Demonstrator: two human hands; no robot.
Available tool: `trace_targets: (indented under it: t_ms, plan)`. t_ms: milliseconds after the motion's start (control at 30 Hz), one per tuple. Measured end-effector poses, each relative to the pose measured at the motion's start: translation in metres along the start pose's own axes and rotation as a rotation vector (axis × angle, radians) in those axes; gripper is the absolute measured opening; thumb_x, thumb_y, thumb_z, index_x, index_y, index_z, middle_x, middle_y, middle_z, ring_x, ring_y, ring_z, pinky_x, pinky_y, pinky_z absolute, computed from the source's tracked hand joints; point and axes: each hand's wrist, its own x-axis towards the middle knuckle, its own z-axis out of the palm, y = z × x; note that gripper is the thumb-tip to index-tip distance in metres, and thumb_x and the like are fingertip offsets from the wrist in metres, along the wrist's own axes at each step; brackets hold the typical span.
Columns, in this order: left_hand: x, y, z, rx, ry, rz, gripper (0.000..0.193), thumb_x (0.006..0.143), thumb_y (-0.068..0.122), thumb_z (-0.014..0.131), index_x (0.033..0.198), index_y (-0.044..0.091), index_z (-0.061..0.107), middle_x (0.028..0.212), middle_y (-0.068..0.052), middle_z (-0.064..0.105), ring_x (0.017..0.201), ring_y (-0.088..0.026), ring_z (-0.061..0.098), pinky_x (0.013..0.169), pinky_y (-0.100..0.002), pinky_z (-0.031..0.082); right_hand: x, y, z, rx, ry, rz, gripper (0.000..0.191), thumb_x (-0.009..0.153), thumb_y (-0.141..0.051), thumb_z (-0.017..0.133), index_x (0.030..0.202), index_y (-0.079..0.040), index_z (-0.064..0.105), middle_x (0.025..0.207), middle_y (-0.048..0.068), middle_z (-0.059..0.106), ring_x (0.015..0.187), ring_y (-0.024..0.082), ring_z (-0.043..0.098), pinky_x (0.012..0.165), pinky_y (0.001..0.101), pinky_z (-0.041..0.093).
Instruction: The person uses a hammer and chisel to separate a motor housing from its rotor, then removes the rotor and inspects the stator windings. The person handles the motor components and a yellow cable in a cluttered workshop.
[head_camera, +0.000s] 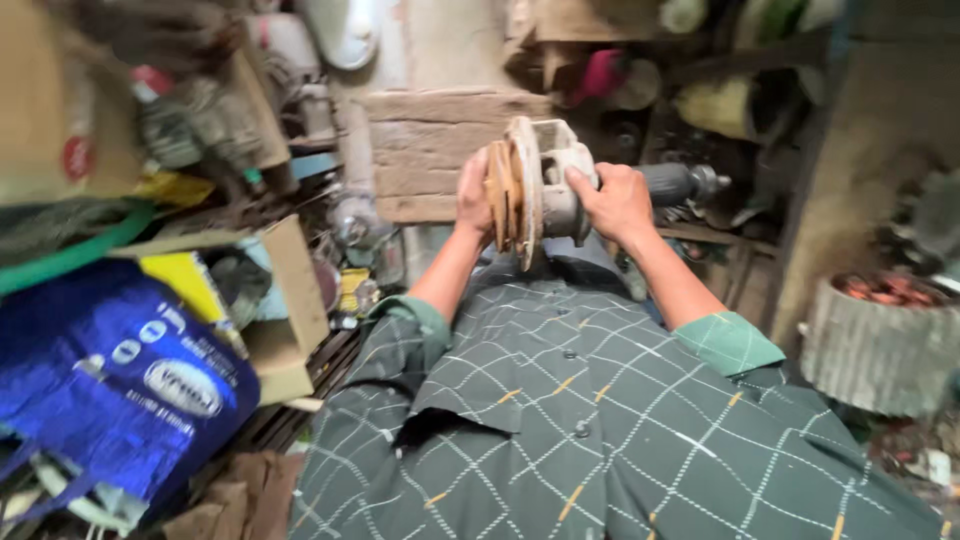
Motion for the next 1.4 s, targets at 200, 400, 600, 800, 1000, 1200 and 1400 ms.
trace_targets:
  t_ms: [200,400,600,800,1000,1200,1400]
  plan:
    - [0.005,0.025,-0.052,-0.035,0.083,-0.153,0.065,0.102,0.053,0.051,0.133,-0.003,0.062,0.117,-0.014,0.071,0.100,-0.022,0.070,0.088,-0.037,0.058,0.005,-0.021,0.070,-0.068,-0.088,0.066,0.062,0.093,-0.057,0.066,0.089,0.004,0.073,0.079,0.029,0.067,0.080,0.045,0.069,0.073,0.0519,0.053]
    - [0.019,0.029,-0.075,-0.104,0.040,-0.115,0.081,0.100,0.065,0.046,0.144,-0.002,0.056,0.134,-0.011,0.068,0.115,-0.019,0.067,0.100,-0.031,0.053,0.009,-0.044,0.093,-0.082,-0.105,0.075,0.060,0.092,-0.057,0.067,0.093,0.002,0.076,0.079,0.029,0.069,0.080,0.044,0.070,0.075,0.0518,0.053]
    - [0.031,0.061,-0.094,0.965,0.252,-0.207,0.073,0.094,0.063,0.052,0.127,0.004,0.078,0.115,-0.022,0.081,0.105,-0.025,0.075,0.095,-0.035,0.056,0.016,-0.063,0.094,-0.067,-0.143,0.133,0.057,0.089,-0.055,0.070,0.094,0.001,0.076,0.082,0.027,0.070,0.082,0.043,0.071,0.074,0.0517,0.053]
    - [-0.026,0.059,-0.084,1.266,0.402,0.403,0.093,0.092,0.060,0.069,0.142,-0.015,0.048,0.127,-0.042,0.055,0.119,-0.054,0.053,0.095,-0.055,0.043,0.036,-0.088,0.115,-0.057,-0.214,-0.018,0.053,0.082,-0.048,0.080,0.087,0.005,0.074,0.085,0.028,0.070,0.085,0.043,0.071,0.074,0.0507,0.055]
    - [0.008,0.062,-0.129,1.170,0.644,0.211,0.043,0.103,0.044,0.053,0.124,0.008,0.063,0.105,-0.024,0.072,0.100,-0.047,0.066,0.083,-0.053,0.051,0.024,-0.194,0.072,0.066,-0.372,-0.277,0.046,0.081,-0.041,0.083,0.092,0.003,0.074,0.087,0.023,0.072,0.083,0.039,0.072,0.075,0.0456,0.056]
    - [0.025,0.063,-0.186,1.102,0.563,0.383,0.034,0.106,0.040,0.054,0.117,0.009,0.064,0.101,-0.022,0.073,0.097,-0.046,0.067,0.079,-0.049,0.054,-0.045,-0.163,-0.065,0.453,0.135,-0.569,0.007,0.103,-0.005,0.075,0.105,0.000,0.070,0.095,0.011,0.074,0.081,0.017,0.073,0.075,0.0287,0.060]
    - [0.039,0.070,-0.196,1.088,0.462,0.369,0.033,0.104,0.039,0.058,0.113,0.008,0.064,0.097,-0.020,0.074,0.093,-0.041,0.071,0.079,-0.045,0.054,-0.035,-0.093,-0.054,0.248,0.043,-0.291,0.015,0.108,-0.001,0.077,0.120,0.005,0.070,0.103,0.013,0.076,0.092,0.014,0.073,0.086,0.0271,0.059]
